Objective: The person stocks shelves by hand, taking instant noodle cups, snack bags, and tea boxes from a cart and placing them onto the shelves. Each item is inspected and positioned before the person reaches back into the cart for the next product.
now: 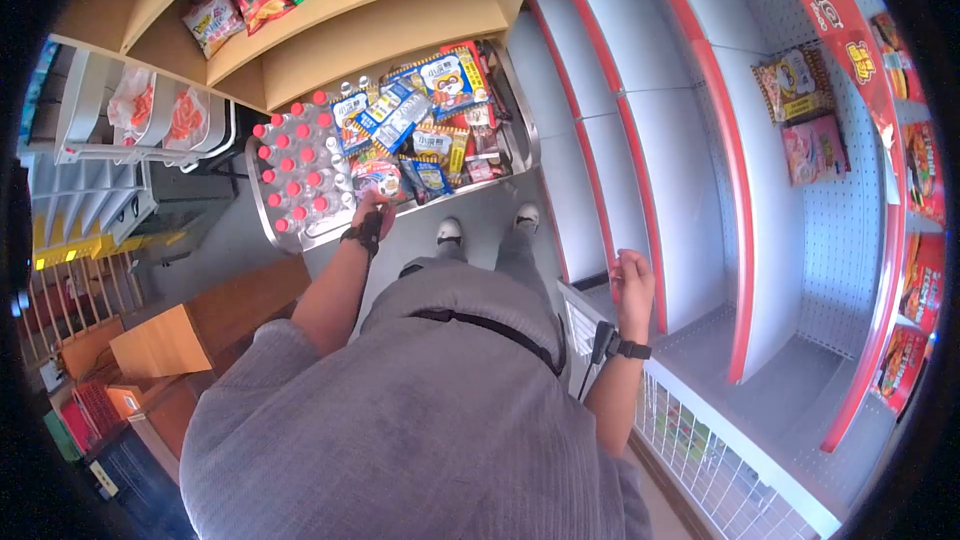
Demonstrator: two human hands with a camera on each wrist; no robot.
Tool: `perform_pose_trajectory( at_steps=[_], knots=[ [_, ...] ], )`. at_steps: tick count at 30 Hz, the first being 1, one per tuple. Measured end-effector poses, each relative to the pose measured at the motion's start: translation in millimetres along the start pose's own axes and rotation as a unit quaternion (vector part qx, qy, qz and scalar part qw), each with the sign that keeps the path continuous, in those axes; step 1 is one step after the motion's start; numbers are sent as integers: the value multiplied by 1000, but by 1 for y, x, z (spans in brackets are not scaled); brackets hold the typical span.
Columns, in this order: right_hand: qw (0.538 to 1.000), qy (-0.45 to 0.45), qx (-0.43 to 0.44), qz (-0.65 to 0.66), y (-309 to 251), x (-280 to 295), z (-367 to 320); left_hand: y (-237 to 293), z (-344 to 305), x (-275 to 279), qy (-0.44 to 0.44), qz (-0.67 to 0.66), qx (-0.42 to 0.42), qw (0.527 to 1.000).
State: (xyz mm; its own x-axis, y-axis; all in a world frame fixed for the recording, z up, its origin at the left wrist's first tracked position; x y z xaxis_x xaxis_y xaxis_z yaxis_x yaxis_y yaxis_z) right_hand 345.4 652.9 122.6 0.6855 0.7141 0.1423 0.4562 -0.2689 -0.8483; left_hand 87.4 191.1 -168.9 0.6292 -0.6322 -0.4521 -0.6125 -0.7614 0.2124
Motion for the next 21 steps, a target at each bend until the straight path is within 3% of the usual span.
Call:
perform_pose_trajectory(
  at_steps=[5,10,21],
  knots=[
    [1000,-2,-18,-2,35,-4,-12,-8,8,6,-75,-45,47,995],
    [999,-33,-35,-7,35,-19,-8,-9,-4,2,7,4,18,1000],
    [995,-91,-39,-31,17,-37,25,-26,-48,8,16,-95,15,995]
  ],
)
Point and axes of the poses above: each hand's wrist, its own z-axis towards the middle knuckle, its own x-axis out of the back of the hand, y = z × x, the point moved 3 cm from there along z, towards the middle knuckle, and after that the axes turned 1 degree about z, right-handed, at the moved point
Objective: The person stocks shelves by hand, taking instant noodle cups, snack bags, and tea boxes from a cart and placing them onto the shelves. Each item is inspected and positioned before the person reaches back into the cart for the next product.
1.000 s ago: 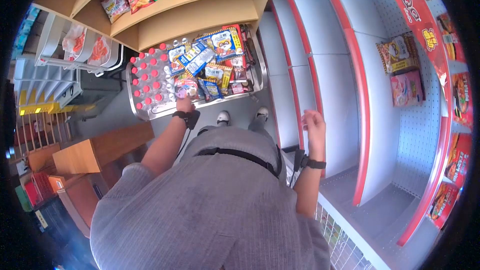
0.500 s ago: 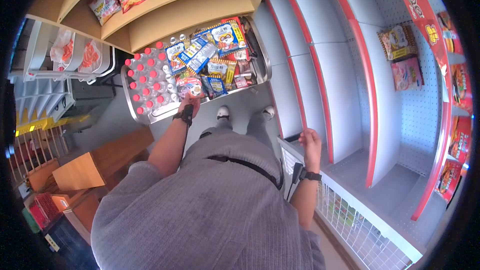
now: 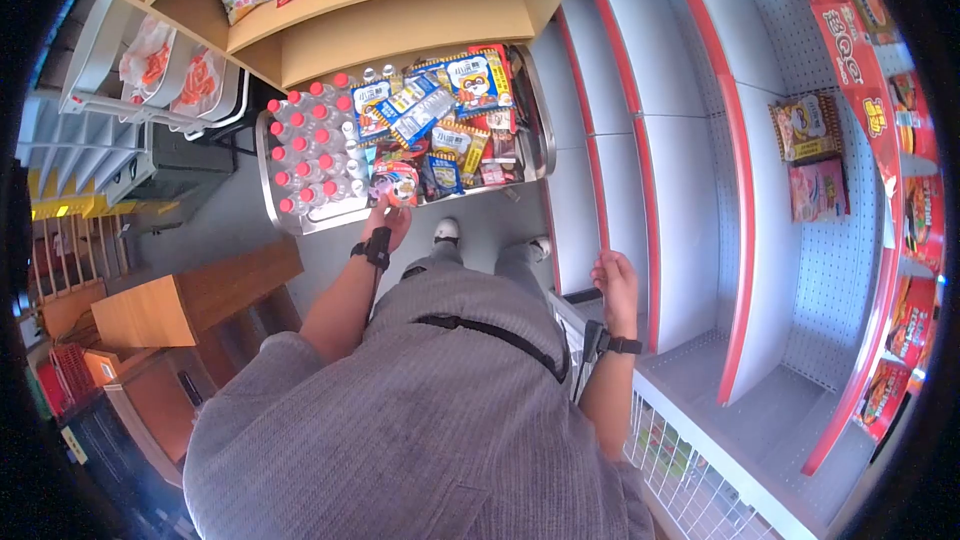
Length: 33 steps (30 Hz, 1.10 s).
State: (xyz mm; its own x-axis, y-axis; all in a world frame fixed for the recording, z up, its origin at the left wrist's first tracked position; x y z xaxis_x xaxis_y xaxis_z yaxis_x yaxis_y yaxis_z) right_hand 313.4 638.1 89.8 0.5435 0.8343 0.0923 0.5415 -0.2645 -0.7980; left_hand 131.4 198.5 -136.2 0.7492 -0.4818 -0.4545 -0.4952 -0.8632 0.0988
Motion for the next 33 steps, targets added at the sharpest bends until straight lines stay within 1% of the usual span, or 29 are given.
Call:
perform_pose_trajectory(
  at_steps=[2,3,5,9,11,12,14,16,17,18,20,21,22,23,24,26,27,29,30,32,33],
  knots=[
    [1000,-20,-4,-7,-4,-1,5,-3,-9,2,-57,37,-16,998],
    [1000,-18,-7,-19,-7,-3,5,-4,-14,4,-57,34,-17,998],
    [999,-18,-11,-32,-11,-4,9,-5,-23,5,-93,78,-56,991],
    [997,-53,-13,-51,-19,-13,22,-5,-38,17,-123,46,-39,991],
    [996,-65,-13,-63,-23,-21,30,-7,-45,22,-172,57,-27,983],
    [993,-82,-12,-79,-23,-27,35,-7,-49,25,-170,54,-30,984],
    [990,-102,-10,-97,-24,-41,42,-6,-58,27,-211,99,-43,972],
    [978,-138,-2,-155,-26,-61,48,-4,-85,9,-228,121,-55,965],
    [970,-175,7,-167,-23,-68,53,-3,-102,-7,-246,146,-63,956],
    [970,-175,11,-166,-29,-79,53,-1,-112,-20,-250,146,-65,955],
    [949,-260,-15,-179,-37,-111,51,-2,-138,-48,-316,184,-65,929],
    [950,-256,-14,-177,-48,-124,46,-5,-155,-69,-316,189,-86,926],
    [934,-308,2,-179,-64,-141,36,-10,-164,-84,-320,191,-81,924],
    [916,-359,20,-180,-78,-156,27,-15,-170,-102,-345,205,-68,913],
    [920,-350,26,-177,-91,-167,22,-21,-177,-120,-373,220,-54,900],
    [909,-399,94,-72,-115,-187,9,-36,-191,-155,-404,235,-35,883],
    [915,-385,103,-67,-118,-190,7,-46,-199,-170,-418,243,-25,875],
    [923,-346,152,66,-130,-188,6,-65,-200,-190,-436,261,-4,861],
    [926,-333,161,71,-135,-184,5,-71,-209,-202,-445,269,6,854],
    [931,-295,159,146,-143,-169,3,-83,-228,-221,-471,279,24,837],
    [938,-269,168,137,-143,-159,4,-87,-228,-224,-464,303,22,832]
  ],
)
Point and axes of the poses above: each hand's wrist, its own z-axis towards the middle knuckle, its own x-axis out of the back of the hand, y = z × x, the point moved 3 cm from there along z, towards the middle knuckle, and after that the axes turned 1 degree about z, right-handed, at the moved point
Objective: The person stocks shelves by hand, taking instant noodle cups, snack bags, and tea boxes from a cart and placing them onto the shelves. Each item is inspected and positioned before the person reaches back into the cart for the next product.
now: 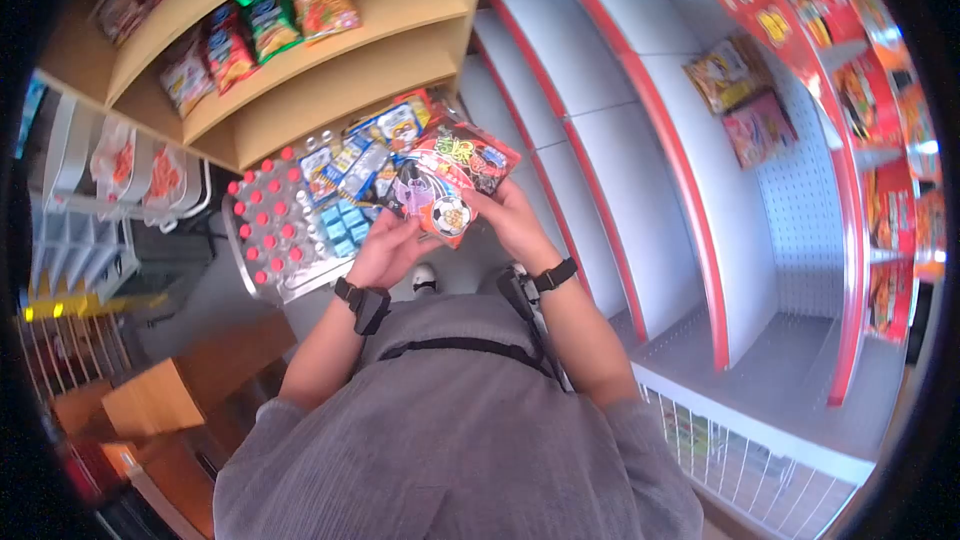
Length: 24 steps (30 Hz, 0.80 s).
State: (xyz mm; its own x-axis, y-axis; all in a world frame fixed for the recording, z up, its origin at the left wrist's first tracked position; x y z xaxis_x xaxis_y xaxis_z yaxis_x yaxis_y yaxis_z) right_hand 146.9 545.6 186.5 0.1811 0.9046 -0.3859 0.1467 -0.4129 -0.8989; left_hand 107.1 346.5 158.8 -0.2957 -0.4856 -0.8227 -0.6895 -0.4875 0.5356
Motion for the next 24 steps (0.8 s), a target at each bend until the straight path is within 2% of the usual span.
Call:
perform_pose_trajectory(
  at_steps=[8,10,11,12,13,14,17,18,19,20,22,24],
  knots=[
    [992,115,48,35,-31,45,-37,-22,32,-34,-18,93,95,991],
    [993,99,45,-47,-40,51,-44,-29,36,-35,-32,114,106,987],
    [990,98,86,-58,-47,50,-50,-34,42,-39,-44,129,109,985],
    [994,79,58,-54,-54,51,-53,-33,43,-50,-38,152,120,980],
    [992,77,68,-79,-55,60,-55,-35,45,-56,-25,161,132,978],
    [987,73,73,-120,-66,61,-59,-36,46,-66,-33,155,126,979],
    [984,97,82,-126,-96,78,-71,-39,53,-75,-85,153,144,974],
    [980,107,128,-109,-116,88,-75,-40,57,-76,-93,156,150,972],
    [975,153,90,-131,-141,103,-87,-39,60,-74,-73,151,157,973],
    [967,180,143,-114,-163,115,-94,-38,62,-71,-52,145,162,975],
    [937,249,185,-159,-198,165,-109,-38,62,-53,-37,155,165,973],
    [932,274,235,-34,-230,201,-124,-38,60,-29,-12,158,167,973]
  ],
)
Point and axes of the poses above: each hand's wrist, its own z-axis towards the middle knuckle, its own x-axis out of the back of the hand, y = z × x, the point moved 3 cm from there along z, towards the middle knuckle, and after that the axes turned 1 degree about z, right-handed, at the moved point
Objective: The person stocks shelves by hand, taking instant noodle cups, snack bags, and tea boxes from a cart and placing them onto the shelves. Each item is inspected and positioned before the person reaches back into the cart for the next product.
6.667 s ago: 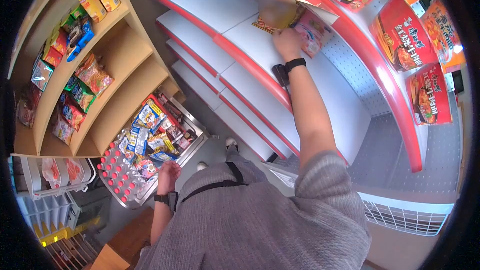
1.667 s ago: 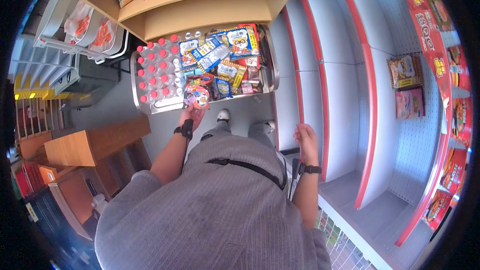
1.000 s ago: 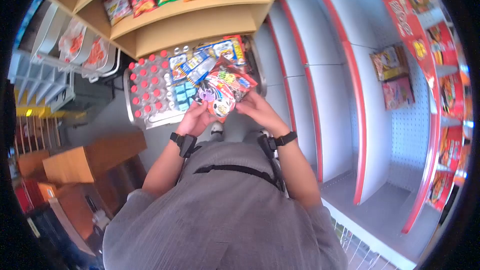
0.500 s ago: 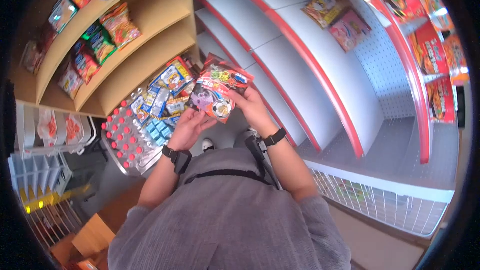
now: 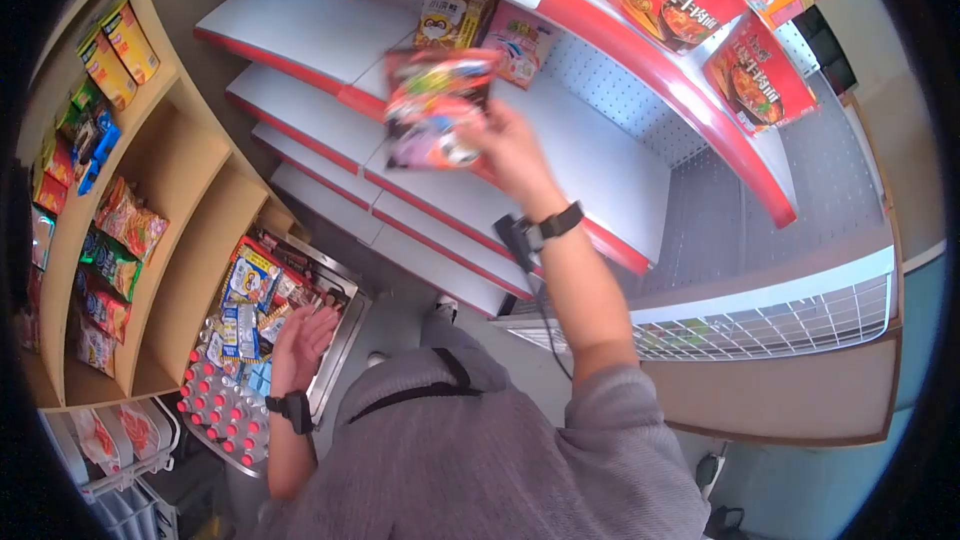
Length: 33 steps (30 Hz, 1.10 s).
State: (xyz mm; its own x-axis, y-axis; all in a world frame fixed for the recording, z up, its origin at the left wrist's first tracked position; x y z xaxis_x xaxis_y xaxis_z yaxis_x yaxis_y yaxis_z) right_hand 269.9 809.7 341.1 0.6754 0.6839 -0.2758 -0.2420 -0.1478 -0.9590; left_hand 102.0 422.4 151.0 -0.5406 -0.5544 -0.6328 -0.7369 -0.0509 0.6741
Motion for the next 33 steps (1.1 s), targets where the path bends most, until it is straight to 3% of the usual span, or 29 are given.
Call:
perform_pose_trajectory(
  at_steps=[1,2,5,10,14,16,17,19,20,22,25,28,33],
  knots=[
    [997,47,32,-58,-10,24,14,-3,-2,10,0,-1,-3,1000],
    [985,113,-7,-128,-10,64,33,-8,-6,21,19,-10,4,1000],
    [967,216,16,-136,-15,126,72,-22,-18,41,55,-32,0,998],
    [941,267,1,-209,12,201,140,-42,-30,51,130,-73,3,989],
    [938,266,29,-221,35,206,168,-55,-31,52,158,-91,-1,983],
    [844,290,142,-428,46,219,182,-58,-32,49,165,-92,-1,982],
    [846,285,140,-428,46,214,183,-59,-32,47,167,-91,-1,982],
    [743,312,170,-568,34,192,175,-61,-33,47,174,-95,-4,980],
    [745,310,170,-566,35,190,176,-62,-33,47,175,-96,-7,980],
    [696,336,172,-610,34,191,176,-65,-33,50,183,-101,-5,978],
    [706,348,211,-579,28,191,171,-67,-33,53,181,-101,-1,978],
    [730,324,184,-573,23,195,170,-66,-32,51,177,-101,1,979],
    [706,357,187,-582,31,216,174,-66,-29,55,180,-102,6,978]
  ],
)
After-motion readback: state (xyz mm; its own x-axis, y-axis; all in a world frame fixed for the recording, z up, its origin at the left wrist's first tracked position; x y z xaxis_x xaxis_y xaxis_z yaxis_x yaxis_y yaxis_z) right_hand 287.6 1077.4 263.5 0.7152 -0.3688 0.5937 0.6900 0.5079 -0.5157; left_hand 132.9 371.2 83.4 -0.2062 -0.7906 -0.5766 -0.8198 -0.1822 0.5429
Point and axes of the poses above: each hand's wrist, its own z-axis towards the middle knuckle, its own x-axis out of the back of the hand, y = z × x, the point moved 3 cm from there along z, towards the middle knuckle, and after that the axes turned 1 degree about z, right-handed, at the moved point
